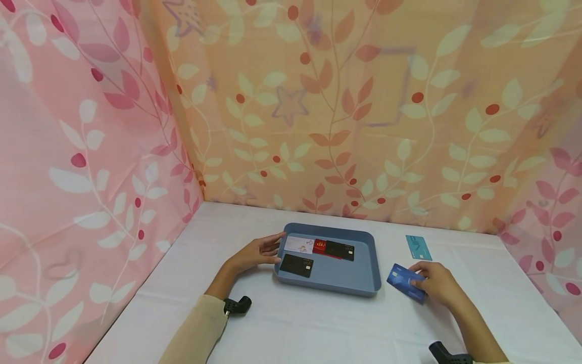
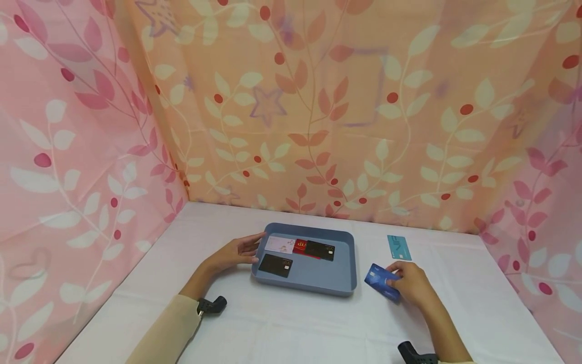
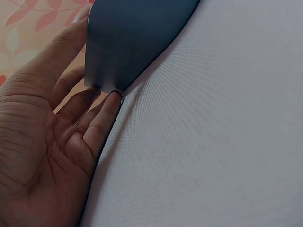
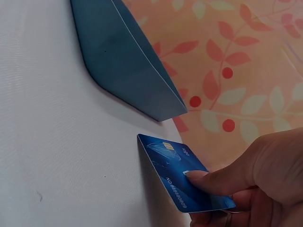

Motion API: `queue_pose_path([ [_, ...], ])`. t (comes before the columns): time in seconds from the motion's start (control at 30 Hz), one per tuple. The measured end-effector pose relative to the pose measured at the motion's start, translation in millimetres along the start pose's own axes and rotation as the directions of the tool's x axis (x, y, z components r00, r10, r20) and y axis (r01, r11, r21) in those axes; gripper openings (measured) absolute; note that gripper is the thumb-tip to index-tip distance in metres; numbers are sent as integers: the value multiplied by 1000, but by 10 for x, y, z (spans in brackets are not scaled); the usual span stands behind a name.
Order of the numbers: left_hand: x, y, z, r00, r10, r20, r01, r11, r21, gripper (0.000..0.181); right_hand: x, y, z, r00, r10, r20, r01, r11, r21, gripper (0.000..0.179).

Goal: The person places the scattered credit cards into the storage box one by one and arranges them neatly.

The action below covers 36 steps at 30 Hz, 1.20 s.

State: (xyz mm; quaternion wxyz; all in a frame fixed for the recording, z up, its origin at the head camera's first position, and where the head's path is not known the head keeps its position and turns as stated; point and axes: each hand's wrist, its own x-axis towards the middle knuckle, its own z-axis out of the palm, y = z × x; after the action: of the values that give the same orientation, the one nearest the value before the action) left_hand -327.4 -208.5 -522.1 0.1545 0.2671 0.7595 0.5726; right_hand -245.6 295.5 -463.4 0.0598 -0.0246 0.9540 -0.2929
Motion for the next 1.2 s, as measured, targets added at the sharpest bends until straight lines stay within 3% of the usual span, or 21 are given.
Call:
queue_pose_path([
  [0.33, -5, -12, -4, 1000, -3, 3, 3, 1000, 8, 82, -24, 37, -84, 995, -10, -96, 15, 998, 53, 35],
  [1.2, -11, -2, 4, 1000, 19, 16, -19, 1000, 0, 81, -85, 4, -172, 981, 98, -170, -53, 967, 250, 51],
])
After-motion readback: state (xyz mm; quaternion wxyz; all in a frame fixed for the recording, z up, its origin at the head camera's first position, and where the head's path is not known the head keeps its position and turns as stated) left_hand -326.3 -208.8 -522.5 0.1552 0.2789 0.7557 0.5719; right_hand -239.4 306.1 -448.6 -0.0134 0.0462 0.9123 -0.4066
